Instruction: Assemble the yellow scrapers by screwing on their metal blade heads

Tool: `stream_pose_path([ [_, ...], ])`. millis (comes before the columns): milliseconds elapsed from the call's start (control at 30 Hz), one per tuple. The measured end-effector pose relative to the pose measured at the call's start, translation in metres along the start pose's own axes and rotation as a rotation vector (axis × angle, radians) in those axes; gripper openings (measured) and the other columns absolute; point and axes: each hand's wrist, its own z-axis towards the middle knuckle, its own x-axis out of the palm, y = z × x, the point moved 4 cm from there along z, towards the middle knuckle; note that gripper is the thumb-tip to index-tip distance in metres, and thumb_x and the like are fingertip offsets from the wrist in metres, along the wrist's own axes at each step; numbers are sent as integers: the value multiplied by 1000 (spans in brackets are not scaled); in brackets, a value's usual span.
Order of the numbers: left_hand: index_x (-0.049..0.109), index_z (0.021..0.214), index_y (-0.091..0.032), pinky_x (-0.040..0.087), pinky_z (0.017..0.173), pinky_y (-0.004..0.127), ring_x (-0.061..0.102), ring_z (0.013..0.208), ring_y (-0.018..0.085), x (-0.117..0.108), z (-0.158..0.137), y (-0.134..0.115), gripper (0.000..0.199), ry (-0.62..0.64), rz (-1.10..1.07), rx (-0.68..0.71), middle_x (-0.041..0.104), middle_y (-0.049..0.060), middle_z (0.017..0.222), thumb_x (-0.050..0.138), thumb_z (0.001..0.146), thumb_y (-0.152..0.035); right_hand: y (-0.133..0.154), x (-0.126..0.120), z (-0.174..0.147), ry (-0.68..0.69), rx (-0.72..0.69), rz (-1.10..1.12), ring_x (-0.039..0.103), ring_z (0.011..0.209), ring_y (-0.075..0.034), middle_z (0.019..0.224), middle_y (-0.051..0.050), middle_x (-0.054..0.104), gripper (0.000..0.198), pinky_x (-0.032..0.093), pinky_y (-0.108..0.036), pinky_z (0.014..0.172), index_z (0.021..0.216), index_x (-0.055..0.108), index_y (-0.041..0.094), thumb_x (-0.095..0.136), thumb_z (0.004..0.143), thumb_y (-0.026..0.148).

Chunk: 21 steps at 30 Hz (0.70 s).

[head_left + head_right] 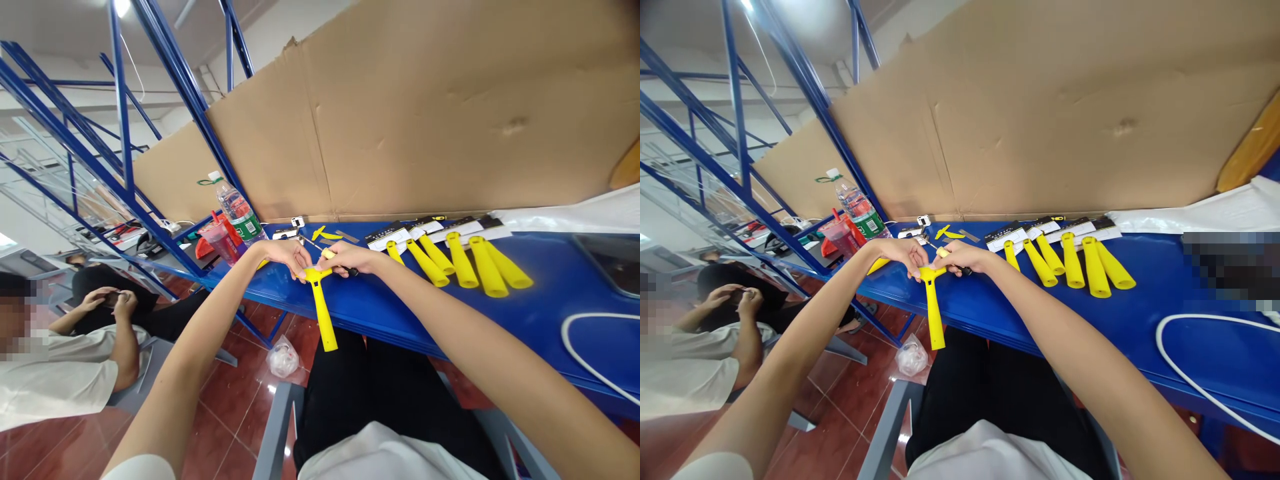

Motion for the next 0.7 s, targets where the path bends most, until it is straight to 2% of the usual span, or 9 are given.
stream_pose_path([
  [100, 88, 95, -24, 70, 67, 35, 86, 80, 32, 4, 2, -7, 36, 19, 24, 28, 86, 12, 89, 104, 62, -19, 0, -1, -1, -3, -1, 3, 44, 41, -6, 52, 7, 53, 39, 38, -19, 41, 81, 61, 20, 96, 76, 36],
  [233, 89, 91, -22, 71, 68, 40, 85, 78, 34, 0, 3, -4, 43, -93, -35, 8, 86, 14, 87, 107, 53, -15, -2, -5, 1, 6, -24, 25, 44, 43, -7, 53, 6, 53, 34, 38, -18, 41, 84, 65, 19, 94, 79, 35],
  [333, 89, 102, -20, 71, 76, 37, 86, 83, 30, -1, 2, 3, 39, -102, -103, 86, 87, 15, 97, 104, 66, -21, -3, -12, 3, -47, -27, 56, 43, 43, -7, 53, 6, 53, 34, 38, -19, 41, 84, 67, 19, 96, 77, 33],
  [400, 88, 109, -17, 71, 80, 35, 86, 87, 27, -3, 0, 10, 39, -197, -204, 164, 87, 17, 104, 102, 73, -24, -2, -17, 3, -127, -34, 79, 41, 43, -6, 53, 7, 52, 35, 37, -19, 40, 86, 69, 17, 98, 75, 32],
  [500, 87, 115, -12, 70, 85, 32, 85, 92, 24, -6, -2, 21, 42, -435, -397, 292, 86, 19, 112, 100, 76, -24, 0, -23, 3, -274, -78, 128, 41, 45, -6, 56, 7, 53, 35, 39, -19, 39, 89, 71, 15, 100, 75, 29],
  [567, 86, 116, -12, 69, 87, 29, 84, 90, 22, -4, -1, 27, 40, -545, -490, 341, 85, 18, 112, 97, 79, -20, 2, -25, 3, -339, -104, 139, 43, 46, -6, 57, 6, 54, 34, 40, -19, 39, 89, 70, 15, 99, 76, 27],
  [700, 85, 118, -11, 68, 87, 29, 83, 90, 20, 3, 4, 32, 36, -599, -561, 355, 85, 17, 113, 90, 83, -15, 2, -25, 3, -381, -102, 144, 44, 46, -6, 57, 6, 54, 31, 41, -19, 39, 87, 70, 16, 98, 78, 24],
])
